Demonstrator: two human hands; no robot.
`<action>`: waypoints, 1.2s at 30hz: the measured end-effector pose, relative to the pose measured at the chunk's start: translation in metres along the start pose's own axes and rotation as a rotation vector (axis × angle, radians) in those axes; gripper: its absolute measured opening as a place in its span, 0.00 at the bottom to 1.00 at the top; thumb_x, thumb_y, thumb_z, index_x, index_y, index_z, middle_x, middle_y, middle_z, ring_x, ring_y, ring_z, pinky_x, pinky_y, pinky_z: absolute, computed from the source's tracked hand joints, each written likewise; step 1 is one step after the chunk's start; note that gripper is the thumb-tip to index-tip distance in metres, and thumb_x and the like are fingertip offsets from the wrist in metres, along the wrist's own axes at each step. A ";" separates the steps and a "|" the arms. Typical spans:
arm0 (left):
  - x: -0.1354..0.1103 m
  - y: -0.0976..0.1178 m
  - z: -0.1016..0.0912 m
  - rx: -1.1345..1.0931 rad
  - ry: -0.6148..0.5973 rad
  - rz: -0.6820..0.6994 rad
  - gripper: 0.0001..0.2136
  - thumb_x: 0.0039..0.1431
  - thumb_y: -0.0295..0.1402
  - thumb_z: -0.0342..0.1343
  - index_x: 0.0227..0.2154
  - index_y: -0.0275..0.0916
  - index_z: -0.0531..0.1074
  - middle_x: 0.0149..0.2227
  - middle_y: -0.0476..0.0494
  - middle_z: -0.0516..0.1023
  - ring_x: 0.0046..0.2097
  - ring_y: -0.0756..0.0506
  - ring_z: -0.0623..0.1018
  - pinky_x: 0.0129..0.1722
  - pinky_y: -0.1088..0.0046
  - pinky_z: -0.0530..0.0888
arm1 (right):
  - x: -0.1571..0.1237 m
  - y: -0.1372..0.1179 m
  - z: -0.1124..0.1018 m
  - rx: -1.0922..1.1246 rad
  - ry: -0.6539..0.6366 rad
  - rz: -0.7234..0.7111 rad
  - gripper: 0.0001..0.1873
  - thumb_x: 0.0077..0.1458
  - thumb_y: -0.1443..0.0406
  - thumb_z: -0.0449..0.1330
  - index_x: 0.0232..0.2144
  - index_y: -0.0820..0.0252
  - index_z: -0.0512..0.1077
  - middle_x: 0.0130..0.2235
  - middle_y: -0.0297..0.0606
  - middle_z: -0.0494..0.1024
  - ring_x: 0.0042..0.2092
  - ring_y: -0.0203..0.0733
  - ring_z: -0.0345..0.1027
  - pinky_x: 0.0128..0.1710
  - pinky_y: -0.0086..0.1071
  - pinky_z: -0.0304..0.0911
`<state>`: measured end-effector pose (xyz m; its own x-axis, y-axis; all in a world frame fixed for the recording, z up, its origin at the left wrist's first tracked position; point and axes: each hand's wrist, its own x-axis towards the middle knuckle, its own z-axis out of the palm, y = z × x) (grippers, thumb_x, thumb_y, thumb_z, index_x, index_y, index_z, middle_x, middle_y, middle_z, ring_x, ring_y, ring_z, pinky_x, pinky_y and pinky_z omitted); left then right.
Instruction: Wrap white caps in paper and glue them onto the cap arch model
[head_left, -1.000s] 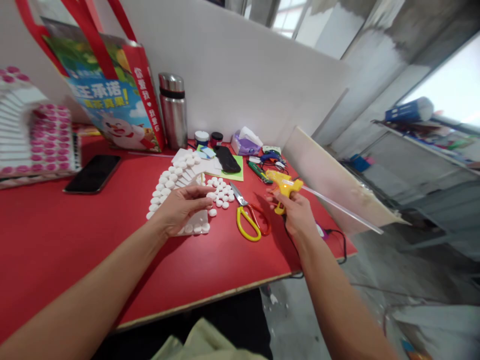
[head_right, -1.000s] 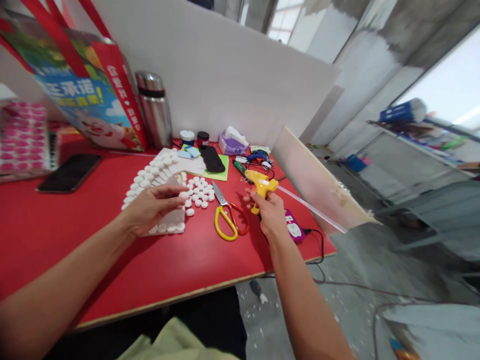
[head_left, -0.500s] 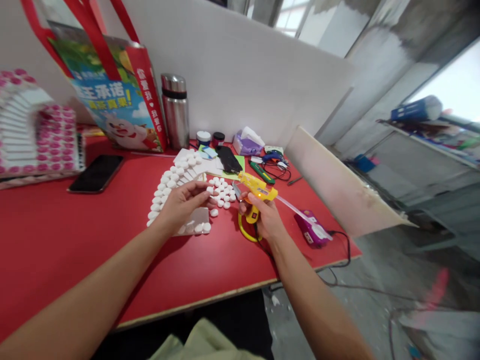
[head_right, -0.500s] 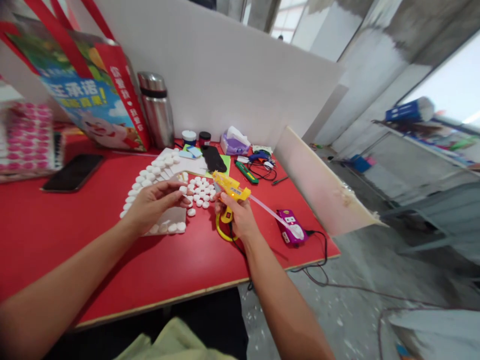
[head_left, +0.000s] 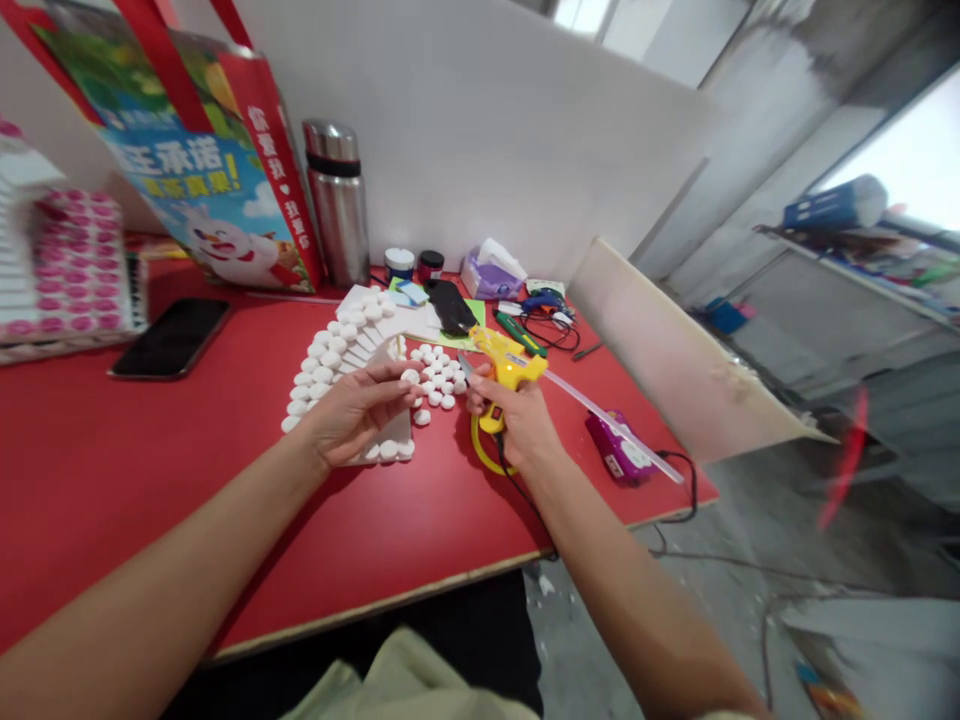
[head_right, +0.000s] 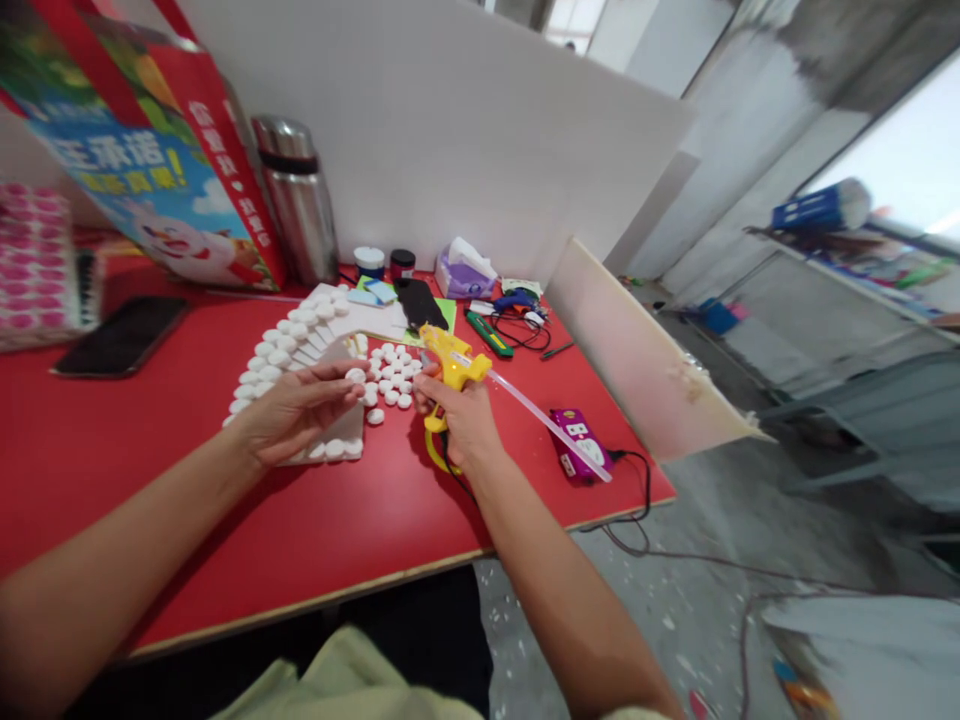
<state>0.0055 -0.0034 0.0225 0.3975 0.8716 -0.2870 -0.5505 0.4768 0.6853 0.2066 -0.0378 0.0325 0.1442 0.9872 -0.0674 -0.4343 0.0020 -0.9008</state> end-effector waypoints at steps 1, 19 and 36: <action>0.000 -0.001 0.000 0.007 -0.006 0.008 0.11 0.56 0.15 0.63 0.39 0.32 0.84 0.33 0.43 0.85 0.31 0.52 0.84 0.35 0.84 0.82 | 0.001 -0.001 0.004 0.003 -0.001 -0.002 0.16 0.39 0.67 0.76 0.29 0.61 0.74 0.25 0.29 0.73 0.26 0.30 0.65 0.26 0.26 0.63; 0.001 -0.020 0.004 0.302 -0.045 0.153 0.19 0.46 0.37 0.76 0.41 0.35 0.85 0.40 0.38 0.87 0.35 0.48 0.83 0.43 0.71 0.80 | 0.000 0.041 0.015 -0.115 -0.051 -0.078 0.12 0.46 0.64 0.76 0.35 0.55 0.81 0.37 0.31 0.83 0.40 0.39 0.76 0.46 0.34 0.71; -0.003 -0.018 0.009 0.442 0.000 0.277 0.25 0.46 0.42 0.76 0.46 0.35 0.83 0.37 0.41 0.87 0.37 0.44 0.84 0.44 0.67 0.80 | 0.001 0.038 0.015 -0.204 -0.078 -0.134 0.10 0.51 0.60 0.73 0.34 0.56 0.80 0.37 0.32 0.83 0.39 0.40 0.76 0.46 0.34 0.72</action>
<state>0.0209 -0.0156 0.0175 0.2808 0.9582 -0.0546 -0.2729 0.1342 0.9527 0.1770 -0.0348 0.0047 0.1160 0.9897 0.0845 -0.2264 0.1092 -0.9679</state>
